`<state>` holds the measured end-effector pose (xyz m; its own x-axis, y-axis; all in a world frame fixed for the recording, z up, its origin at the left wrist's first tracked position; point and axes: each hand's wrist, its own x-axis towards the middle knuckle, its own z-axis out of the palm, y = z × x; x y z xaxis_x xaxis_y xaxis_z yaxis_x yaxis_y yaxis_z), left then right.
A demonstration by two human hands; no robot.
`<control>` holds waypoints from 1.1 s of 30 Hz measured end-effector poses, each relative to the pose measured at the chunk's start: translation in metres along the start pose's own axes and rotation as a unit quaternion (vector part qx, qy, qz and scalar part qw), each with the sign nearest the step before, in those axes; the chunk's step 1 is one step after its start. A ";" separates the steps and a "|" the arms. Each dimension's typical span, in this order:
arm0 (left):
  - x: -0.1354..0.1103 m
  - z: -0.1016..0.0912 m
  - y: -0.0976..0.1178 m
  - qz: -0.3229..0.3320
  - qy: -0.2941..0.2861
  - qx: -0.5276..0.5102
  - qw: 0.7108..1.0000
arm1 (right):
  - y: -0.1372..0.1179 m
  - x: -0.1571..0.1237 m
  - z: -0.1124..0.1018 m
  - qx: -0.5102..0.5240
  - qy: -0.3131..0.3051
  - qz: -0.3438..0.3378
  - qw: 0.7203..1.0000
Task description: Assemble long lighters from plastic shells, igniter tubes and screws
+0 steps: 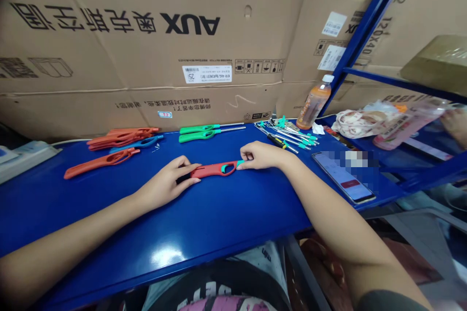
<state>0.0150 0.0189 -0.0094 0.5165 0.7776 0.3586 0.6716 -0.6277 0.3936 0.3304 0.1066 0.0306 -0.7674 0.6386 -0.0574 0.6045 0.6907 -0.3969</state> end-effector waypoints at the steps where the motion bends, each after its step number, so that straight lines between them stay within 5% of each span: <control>1: 0.000 0.000 0.000 -0.001 0.001 -0.001 1.000 | -0.001 0.000 0.001 -0.004 0.001 0.000 1.000; 6: 0.000 -0.001 0.001 -0.002 0.003 0.048 0.999 | 0.000 -0.004 -0.006 -0.017 0.004 -0.013 1.000; 9: -0.001 -0.002 0.003 0.000 0.004 0.087 0.996 | 0.011 -0.015 -0.024 -0.052 0.062 -0.015 0.997; 13: -0.001 -0.002 0.005 -0.010 -0.009 0.090 0.996 | 0.031 -0.032 -0.046 -0.191 0.167 0.194 0.948; 17: 0.000 -0.002 0.005 -0.024 -0.013 0.074 0.997 | 0.045 -0.039 -0.048 -0.204 0.067 0.368 0.905; 20: 0.001 -0.003 0.006 -0.030 -0.021 0.068 0.997 | 0.046 -0.035 -0.044 -0.189 0.014 0.376 0.907; 29: -0.001 -0.011 0.006 -0.010 0.032 0.071 0.997 | 0.048 -0.026 -0.039 -0.192 -0.001 0.406 0.893; 33: 0.006 -0.033 -0.019 -0.017 0.123 0.109 0.986 | 0.052 -0.023 -0.034 -0.201 -0.008 0.416 0.887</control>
<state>-0.0121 0.0341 0.0133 0.3662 0.7484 0.5530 0.7985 -0.5579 0.2262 0.3871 0.1391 0.0427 -0.0205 0.9813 -0.1915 0.9877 0.0495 0.1481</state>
